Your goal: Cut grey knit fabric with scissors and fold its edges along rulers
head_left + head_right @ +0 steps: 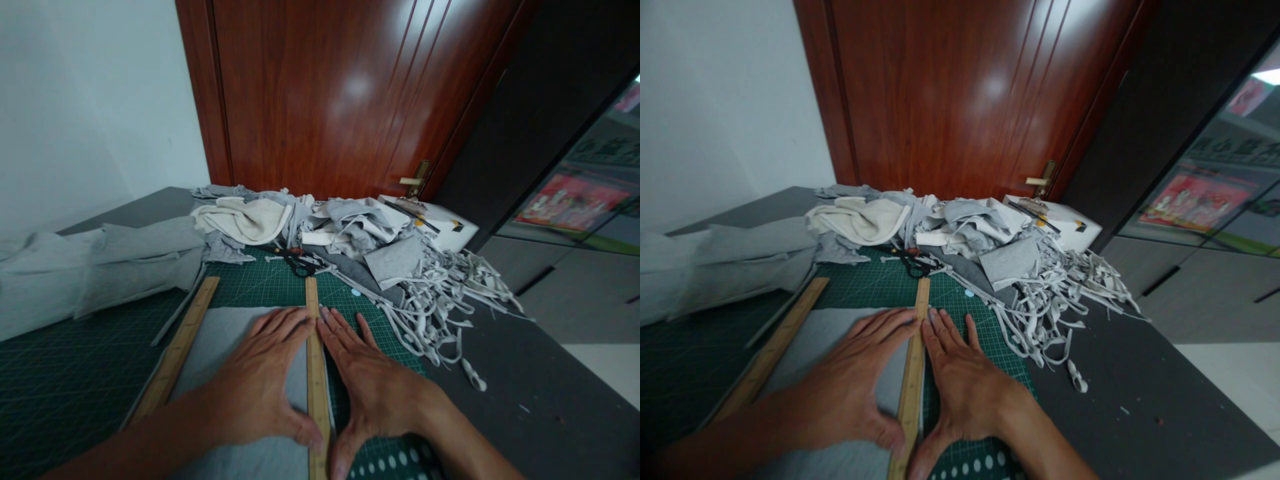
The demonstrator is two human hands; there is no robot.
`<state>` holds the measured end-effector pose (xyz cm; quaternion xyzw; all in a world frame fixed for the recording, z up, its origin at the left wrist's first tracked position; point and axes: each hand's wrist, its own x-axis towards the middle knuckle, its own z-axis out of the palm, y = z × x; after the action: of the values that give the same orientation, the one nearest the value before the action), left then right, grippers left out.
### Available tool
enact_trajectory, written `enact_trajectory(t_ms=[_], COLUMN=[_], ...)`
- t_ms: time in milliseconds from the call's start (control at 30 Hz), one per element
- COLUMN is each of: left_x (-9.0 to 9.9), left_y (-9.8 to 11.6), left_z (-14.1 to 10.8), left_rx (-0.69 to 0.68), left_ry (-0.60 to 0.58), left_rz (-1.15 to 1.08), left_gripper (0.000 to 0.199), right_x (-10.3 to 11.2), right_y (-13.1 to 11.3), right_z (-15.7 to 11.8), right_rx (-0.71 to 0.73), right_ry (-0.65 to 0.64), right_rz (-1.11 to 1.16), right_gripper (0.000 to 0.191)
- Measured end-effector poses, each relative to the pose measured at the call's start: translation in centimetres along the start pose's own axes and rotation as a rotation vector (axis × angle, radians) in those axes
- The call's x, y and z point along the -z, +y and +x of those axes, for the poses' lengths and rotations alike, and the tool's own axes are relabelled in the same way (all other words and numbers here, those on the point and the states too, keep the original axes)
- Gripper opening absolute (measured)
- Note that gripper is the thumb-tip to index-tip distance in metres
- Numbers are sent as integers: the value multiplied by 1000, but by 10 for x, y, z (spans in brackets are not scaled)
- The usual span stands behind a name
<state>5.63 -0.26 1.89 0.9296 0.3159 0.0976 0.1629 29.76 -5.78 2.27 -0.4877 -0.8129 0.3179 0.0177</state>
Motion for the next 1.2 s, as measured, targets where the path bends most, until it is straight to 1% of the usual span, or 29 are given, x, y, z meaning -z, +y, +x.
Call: enact_trajectory(t_ms=[167, 300, 367, 467, 533, 633, 767, 867, 1000, 1133, 1200], left_x=[-3, -6, -7, -8, -7, -7, -8, -7, -5, -5, -7], left_y=[-1, -5, -8, -9, -8, -6, -7, -8, -6, -4, -5], left_z=[0, -4, -6, -8, -7, -6, -6, -6, -6, -6, -5], left_rx=[-3, 5, -10, -42, -27, -14, -56, -53, -31, -17, -12], left_ry=[-10, 23, 31, 33, 23, 23, 40, 21, -19, -21, -20], left_rz=[13, -20, -42, -39, -13, 10, -2, 1, 17, 19, 22], left_gripper=[137, 142, 140, 129, 127, 129, 123, 128, 132, 140, 142], right_x=[-2, 3, 7, 12, 14, 11, 1, 0, 8, 11, 7], right_y=[4, 0, -5, -12, -16, -18, -15, -10, -6, -10, -14], right_z=[-1, -1, -1, -1, -1, -1, -3, -5, -8, -8, -6], right_rx=[32, 21, 11, 5, 4, 25, 64, 64, 73, 76, 71], right_ry=[15, -2, -17, -27, -25, -12, 17, 38, 28, 25, 40], right_rz=[-12, 6, 3, -8, -14, -19, -27, -29, -22, -12, -7], right_gripper=[174, 171, 168, 162, 160, 159, 158, 156, 154, 146, 150])
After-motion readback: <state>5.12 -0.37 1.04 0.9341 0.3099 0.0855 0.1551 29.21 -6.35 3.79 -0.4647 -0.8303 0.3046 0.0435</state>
